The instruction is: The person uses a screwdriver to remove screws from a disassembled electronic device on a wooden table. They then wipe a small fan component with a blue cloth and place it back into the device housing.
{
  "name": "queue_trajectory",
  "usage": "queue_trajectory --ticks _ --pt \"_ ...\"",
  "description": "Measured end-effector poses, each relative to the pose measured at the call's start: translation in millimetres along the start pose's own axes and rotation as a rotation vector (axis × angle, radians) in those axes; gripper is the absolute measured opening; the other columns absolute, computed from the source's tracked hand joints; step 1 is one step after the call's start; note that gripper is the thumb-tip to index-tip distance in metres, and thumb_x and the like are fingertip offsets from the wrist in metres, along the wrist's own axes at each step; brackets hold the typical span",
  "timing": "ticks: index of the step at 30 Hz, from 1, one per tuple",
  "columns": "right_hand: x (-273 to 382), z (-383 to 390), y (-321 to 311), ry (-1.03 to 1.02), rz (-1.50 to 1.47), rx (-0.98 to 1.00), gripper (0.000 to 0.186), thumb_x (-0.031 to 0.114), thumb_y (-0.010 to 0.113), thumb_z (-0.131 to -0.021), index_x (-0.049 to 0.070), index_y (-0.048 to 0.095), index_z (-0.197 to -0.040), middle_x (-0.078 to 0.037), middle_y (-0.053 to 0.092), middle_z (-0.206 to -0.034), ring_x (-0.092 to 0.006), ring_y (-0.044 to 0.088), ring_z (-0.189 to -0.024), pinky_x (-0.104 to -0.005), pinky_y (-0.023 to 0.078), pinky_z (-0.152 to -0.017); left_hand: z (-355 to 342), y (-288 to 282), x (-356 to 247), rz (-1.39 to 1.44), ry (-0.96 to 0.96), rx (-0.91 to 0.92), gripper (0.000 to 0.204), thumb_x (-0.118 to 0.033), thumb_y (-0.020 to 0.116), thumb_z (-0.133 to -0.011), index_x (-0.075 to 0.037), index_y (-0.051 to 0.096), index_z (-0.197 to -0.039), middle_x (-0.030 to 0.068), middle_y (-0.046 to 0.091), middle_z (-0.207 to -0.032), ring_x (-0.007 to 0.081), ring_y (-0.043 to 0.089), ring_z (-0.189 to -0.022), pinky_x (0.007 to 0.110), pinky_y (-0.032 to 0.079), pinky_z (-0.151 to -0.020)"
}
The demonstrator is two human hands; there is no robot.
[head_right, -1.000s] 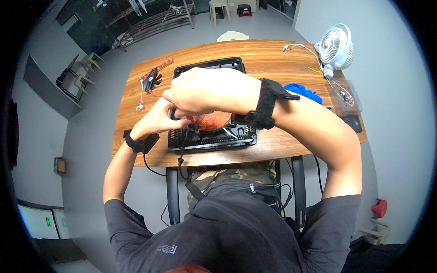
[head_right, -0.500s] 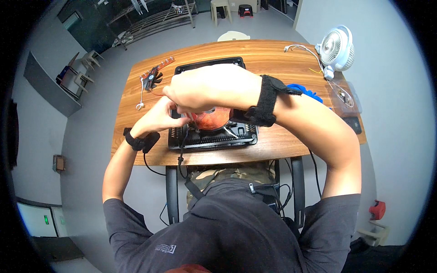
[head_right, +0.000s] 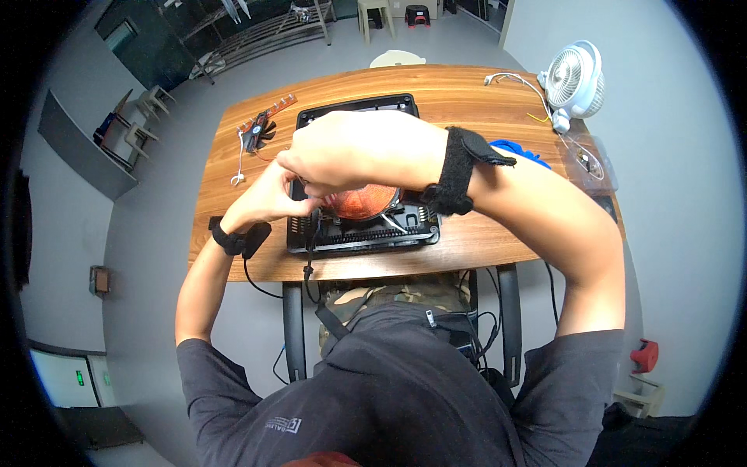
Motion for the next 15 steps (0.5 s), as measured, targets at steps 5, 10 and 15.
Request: queue_trajectory --ticks 5,10,15 --pt "5.3 -7.1 -3.7 0.068 0.078 0.001 0.034 0.031 0.070 -0.087 0.000 0.072 -0.075 -0.019 0.072 -0.074 -0.0341 0.072 -0.075 -0.0426 0.058 -0.068 -4.8 12.8 -20.5 0.108 -0.034 -0.008 0.035 -0.017 0.088 -0.076 -0.001 0.071 -0.102 0.0057 0.071 -0.087 0.0133 0.065 -0.083 0.032 0.054 -0.076" --pt "5.4 0.5 -6.5 0.019 0.040 -0.099 0.034 0.031 0.071 -0.091 0.000 0.070 -0.104 -0.018 0.070 -0.076 -0.0379 0.070 -0.074 -0.0452 0.058 -0.069 0.4 2.7 -11.7 0.014 -0.019 -0.123 0.042 -0.014 0.088 -0.078 0.002 0.068 -0.111 0.0066 0.074 -0.096 0.0137 0.070 -0.089 0.030 0.055 -0.080" --pt "-7.2 3.1 -2.1 0.115 -0.011 0.118 0.038 0.036 0.069 -0.092 -0.002 0.070 -0.099 -0.019 0.070 -0.075 -0.0377 0.071 -0.073 -0.0450 0.058 -0.068 -6.4 14.7 -6.4 0.203 -0.113 0.098 0.038 -0.017 0.085 -0.084 0.000 0.068 -0.113 0.0057 0.074 -0.100 0.0119 0.068 -0.091 0.029 0.055 -0.083"
Point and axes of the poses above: each hand's wrist, its own z-axis away from the middle knuckle, its own y-axis out of the palm, x = y × z, the point moved 7 cm from there along -z, towards the middle knuckle
